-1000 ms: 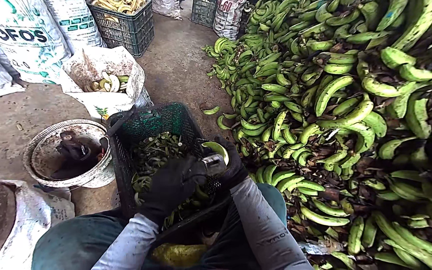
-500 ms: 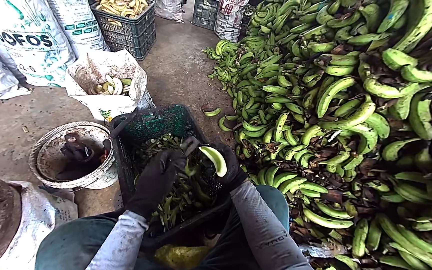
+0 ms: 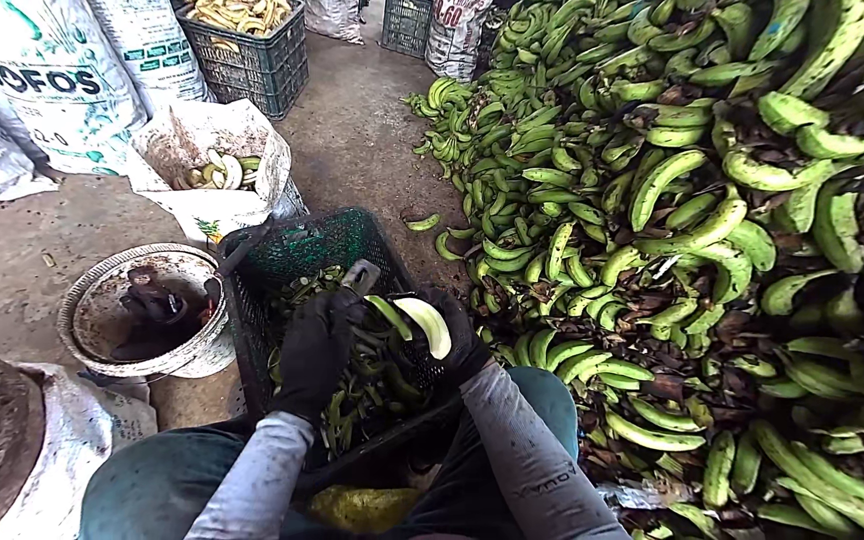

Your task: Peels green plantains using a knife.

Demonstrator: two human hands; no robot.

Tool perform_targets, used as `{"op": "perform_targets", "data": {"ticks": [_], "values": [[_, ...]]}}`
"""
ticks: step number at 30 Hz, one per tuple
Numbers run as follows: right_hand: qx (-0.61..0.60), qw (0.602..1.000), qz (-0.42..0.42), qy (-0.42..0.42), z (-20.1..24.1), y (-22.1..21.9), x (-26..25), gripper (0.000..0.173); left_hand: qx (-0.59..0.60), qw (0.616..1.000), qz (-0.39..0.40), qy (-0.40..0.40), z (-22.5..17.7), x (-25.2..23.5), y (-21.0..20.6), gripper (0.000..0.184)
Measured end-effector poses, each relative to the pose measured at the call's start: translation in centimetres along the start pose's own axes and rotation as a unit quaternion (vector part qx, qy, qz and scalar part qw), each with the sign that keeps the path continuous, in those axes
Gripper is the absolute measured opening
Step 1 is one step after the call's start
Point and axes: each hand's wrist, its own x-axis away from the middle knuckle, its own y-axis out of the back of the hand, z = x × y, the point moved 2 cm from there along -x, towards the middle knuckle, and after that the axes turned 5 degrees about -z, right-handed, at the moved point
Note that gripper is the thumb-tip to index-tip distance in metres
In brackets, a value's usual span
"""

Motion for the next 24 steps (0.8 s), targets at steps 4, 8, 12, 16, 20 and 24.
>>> {"op": "perform_targets", "data": {"ticks": [4, 8, 12, 16, 20, 24], "values": [[0.304, 0.93, -0.084, 0.186, 1.3, 0.3, 1.0, 0.03, 0.161, 0.986, 0.006, 0.032, 0.6, 0.4, 1.4, 0.049], [0.471, 0.841, -0.107, 0.243, 0.2, -3.4, 1.6, 0.03, 0.519, 0.839, 0.114, 0.117, 0.7, 1.2, -1.1, 0.033], [0.506, 0.813, -0.002, 0.289, -1.5, -7.7, 1.7, 0.026, 0.612, 0.759, 0.145, 0.168, 0.4, 2.4, -0.6, 0.036], [0.604, 0.774, 0.018, 0.188, -2.2, -4.7, -2.4, 0.04, 0.511, 0.851, -0.052, 0.106, 2.7, 2.9, 6.0, 0.032], [0.875, 0.462, 0.116, -0.088, -6.0, 0.4, -4.8, 0.044, 0.373, 0.858, -0.349, -0.061, 8.1, 3.1, 15.2, 0.032], [0.904, 0.384, 0.033, -0.183, -10.0, 2.1, -4.6, 0.053, 0.193, 0.841, -0.505, 0.003, 13.9, 4.5, 22.8, 0.044]]}}
